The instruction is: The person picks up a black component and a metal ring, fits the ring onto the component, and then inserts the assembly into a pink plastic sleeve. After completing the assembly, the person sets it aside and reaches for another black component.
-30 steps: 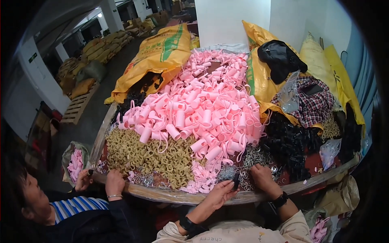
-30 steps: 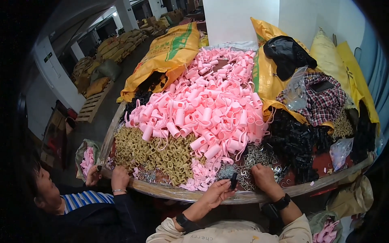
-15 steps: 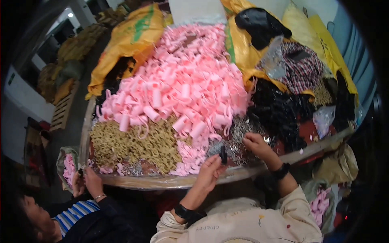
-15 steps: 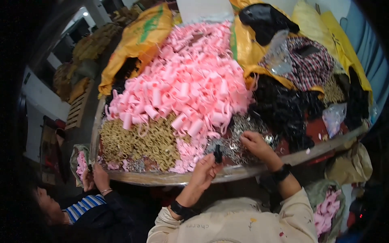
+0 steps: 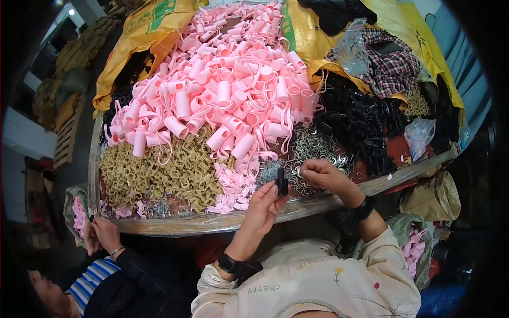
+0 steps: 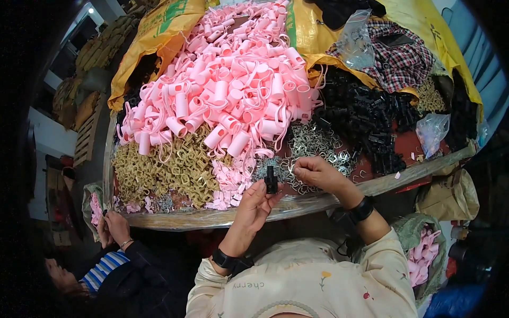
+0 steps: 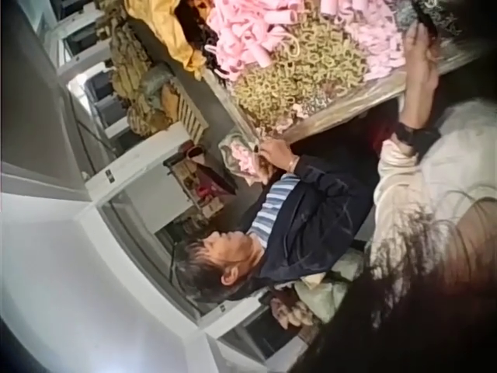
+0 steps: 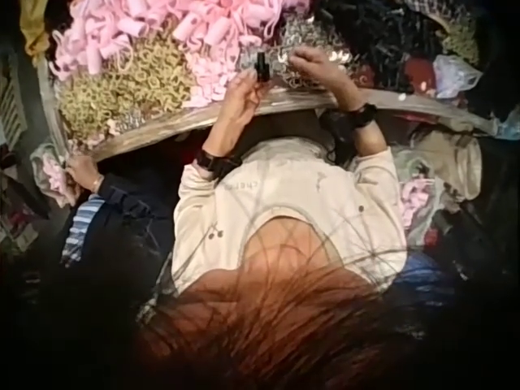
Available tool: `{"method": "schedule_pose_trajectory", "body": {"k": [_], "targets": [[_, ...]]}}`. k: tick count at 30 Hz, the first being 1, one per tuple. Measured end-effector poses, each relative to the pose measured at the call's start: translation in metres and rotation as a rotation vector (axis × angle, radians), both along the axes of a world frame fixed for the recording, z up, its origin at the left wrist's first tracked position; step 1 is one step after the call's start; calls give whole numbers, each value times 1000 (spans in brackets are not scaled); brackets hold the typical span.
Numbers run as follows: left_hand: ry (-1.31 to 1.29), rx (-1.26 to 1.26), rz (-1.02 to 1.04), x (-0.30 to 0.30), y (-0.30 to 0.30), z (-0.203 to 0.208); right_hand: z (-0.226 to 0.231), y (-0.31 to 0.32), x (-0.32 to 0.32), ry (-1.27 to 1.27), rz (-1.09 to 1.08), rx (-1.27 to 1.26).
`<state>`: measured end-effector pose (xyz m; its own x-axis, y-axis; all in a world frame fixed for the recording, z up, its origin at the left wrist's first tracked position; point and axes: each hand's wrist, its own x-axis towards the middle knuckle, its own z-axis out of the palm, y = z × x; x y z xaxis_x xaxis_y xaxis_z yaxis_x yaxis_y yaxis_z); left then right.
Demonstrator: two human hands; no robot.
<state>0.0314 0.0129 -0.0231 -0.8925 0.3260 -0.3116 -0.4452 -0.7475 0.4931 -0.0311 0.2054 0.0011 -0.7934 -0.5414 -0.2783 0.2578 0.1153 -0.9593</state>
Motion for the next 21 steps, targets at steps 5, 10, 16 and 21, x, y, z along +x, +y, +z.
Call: {"method": "schedule_pose_trajectory", "body": {"k": [5, 10, 16, 21], "targets": [[16, 35, -17, 3, 3, -3, -21, 11, -5, 755, -11, 619], [10, 31, -19, -1, 3, -4, -11, 10, 1, 732, 17, 645], [29, 49, -31, 0, 5, -1, 18, -9, 10, 396, 185, 220], [74, 78, -25, 2, 2, 2, 23, -15, 11, 394, 190, 299]]}}
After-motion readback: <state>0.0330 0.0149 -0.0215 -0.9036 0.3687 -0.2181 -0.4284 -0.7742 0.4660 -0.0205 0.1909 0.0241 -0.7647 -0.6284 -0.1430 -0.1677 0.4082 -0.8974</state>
